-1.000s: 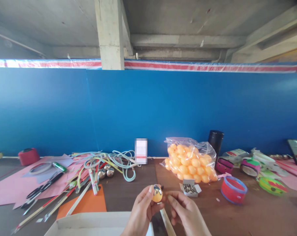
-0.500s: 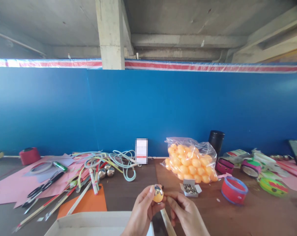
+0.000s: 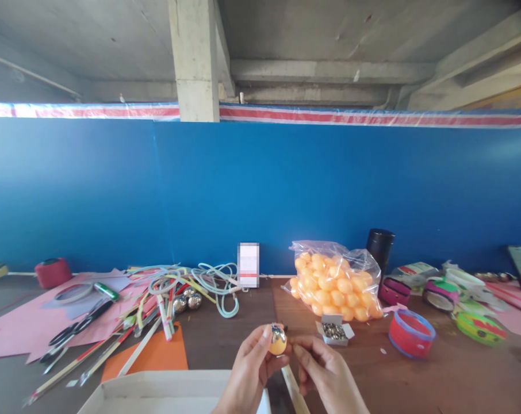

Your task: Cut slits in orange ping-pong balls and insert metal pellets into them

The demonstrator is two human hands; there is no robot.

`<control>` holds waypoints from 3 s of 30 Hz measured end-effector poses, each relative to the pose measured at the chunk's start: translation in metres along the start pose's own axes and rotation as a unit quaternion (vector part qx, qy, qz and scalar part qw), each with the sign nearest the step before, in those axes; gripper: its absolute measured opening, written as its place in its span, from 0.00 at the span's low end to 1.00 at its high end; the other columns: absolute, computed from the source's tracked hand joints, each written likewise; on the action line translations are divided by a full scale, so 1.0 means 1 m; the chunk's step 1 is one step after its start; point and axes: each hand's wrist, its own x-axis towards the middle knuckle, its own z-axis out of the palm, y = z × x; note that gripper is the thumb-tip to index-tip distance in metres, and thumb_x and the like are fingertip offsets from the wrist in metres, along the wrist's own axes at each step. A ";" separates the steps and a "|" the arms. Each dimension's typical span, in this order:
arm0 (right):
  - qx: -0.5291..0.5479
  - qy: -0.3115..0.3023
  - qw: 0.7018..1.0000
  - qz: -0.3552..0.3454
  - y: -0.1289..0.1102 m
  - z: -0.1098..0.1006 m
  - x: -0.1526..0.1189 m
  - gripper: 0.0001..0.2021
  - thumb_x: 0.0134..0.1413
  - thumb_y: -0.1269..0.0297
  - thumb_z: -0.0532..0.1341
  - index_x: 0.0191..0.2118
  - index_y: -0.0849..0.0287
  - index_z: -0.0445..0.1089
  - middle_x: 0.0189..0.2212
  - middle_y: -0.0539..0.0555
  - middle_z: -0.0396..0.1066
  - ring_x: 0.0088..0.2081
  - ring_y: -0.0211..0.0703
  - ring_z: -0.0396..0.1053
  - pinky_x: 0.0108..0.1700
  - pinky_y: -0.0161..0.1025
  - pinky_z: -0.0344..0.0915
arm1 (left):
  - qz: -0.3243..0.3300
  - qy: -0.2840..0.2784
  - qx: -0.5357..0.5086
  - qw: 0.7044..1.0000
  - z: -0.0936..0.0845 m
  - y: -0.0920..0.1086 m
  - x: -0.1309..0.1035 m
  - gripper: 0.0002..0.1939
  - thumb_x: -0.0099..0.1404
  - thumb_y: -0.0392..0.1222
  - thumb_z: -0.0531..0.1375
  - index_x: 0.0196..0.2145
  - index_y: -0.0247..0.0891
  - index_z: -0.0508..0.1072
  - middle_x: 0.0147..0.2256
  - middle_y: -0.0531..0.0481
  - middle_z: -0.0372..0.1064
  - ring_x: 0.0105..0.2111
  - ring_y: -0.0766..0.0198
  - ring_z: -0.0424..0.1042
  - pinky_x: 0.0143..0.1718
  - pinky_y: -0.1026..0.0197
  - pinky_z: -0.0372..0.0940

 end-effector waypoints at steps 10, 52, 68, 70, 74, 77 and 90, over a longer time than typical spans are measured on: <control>0.001 -0.002 1.000 -0.006 -0.004 0.002 -0.001 0.17 0.44 0.50 0.63 0.32 0.60 0.69 0.16 0.46 0.62 0.17 0.34 0.60 0.19 0.31 0.63 | -0.004 -0.002 -0.006 1.000 0.000 -0.003 0.000 0.16 0.57 0.45 0.60 0.38 0.30 0.74 0.32 0.42 0.71 0.33 0.63 0.70 0.35 0.61 0.65; 0.057 -0.035 0.997 0.048 -0.012 0.006 -0.008 0.20 0.40 0.47 0.64 0.29 0.59 0.64 0.11 0.41 0.55 0.13 0.28 0.50 0.15 0.26 0.50 | 0.008 0.017 0.066 0.998 0.007 0.000 -0.003 0.18 0.52 0.46 0.63 0.39 0.34 0.73 0.34 0.43 0.70 0.31 0.63 0.68 0.31 0.61 0.61; 0.170 -0.060 0.979 0.093 -0.009 0.005 -0.007 0.18 0.41 0.51 0.66 0.26 0.59 0.61 0.12 0.41 0.54 0.14 0.25 0.46 0.15 0.26 0.42 | 0.017 0.015 0.094 0.995 0.006 -0.002 -0.003 0.18 0.53 0.46 0.62 0.40 0.34 0.72 0.34 0.44 0.68 0.31 0.63 0.67 0.33 0.60 0.63; 0.168 -0.058 0.980 0.090 -0.009 0.005 -0.007 0.19 0.41 0.51 0.67 0.25 0.59 0.60 0.13 0.41 0.54 0.14 0.26 0.45 0.15 0.26 0.42 | 0.018 0.015 0.096 0.995 0.005 -0.003 -0.002 0.18 0.53 0.46 0.62 0.40 0.34 0.72 0.34 0.44 0.69 0.31 0.63 0.67 0.33 0.59 0.63; 0.158 -0.050 0.983 0.083 -0.008 0.005 -0.007 0.18 0.42 0.52 0.66 0.26 0.59 0.60 0.13 0.40 0.54 0.14 0.25 0.45 0.15 0.25 0.42 | 0.020 0.014 0.098 0.995 0.003 -0.005 -0.002 0.19 0.53 0.47 0.62 0.40 0.33 0.72 0.34 0.43 0.69 0.31 0.63 0.68 0.34 0.58 0.63; 0.134 -0.053 0.987 0.069 -0.007 0.004 -0.007 0.18 0.44 0.51 0.65 0.27 0.59 0.61 0.13 0.40 0.54 0.14 0.26 0.45 0.15 0.25 0.44 | 0.020 0.012 0.097 0.995 0.002 -0.005 -0.001 0.19 0.52 0.47 0.63 0.40 0.34 0.72 0.35 0.43 0.69 0.32 0.63 0.68 0.34 0.58 0.63; 0.085 -0.041 0.994 0.063 -0.009 0.004 -0.007 0.19 0.42 0.48 0.65 0.28 0.59 0.62 0.11 0.41 0.56 0.13 0.25 0.48 0.15 0.25 0.47 | 0.030 0.021 0.106 0.994 -0.001 -0.010 0.003 0.21 0.51 0.48 0.63 0.41 0.33 0.72 0.35 0.42 0.69 0.31 0.62 0.69 0.32 0.59 0.64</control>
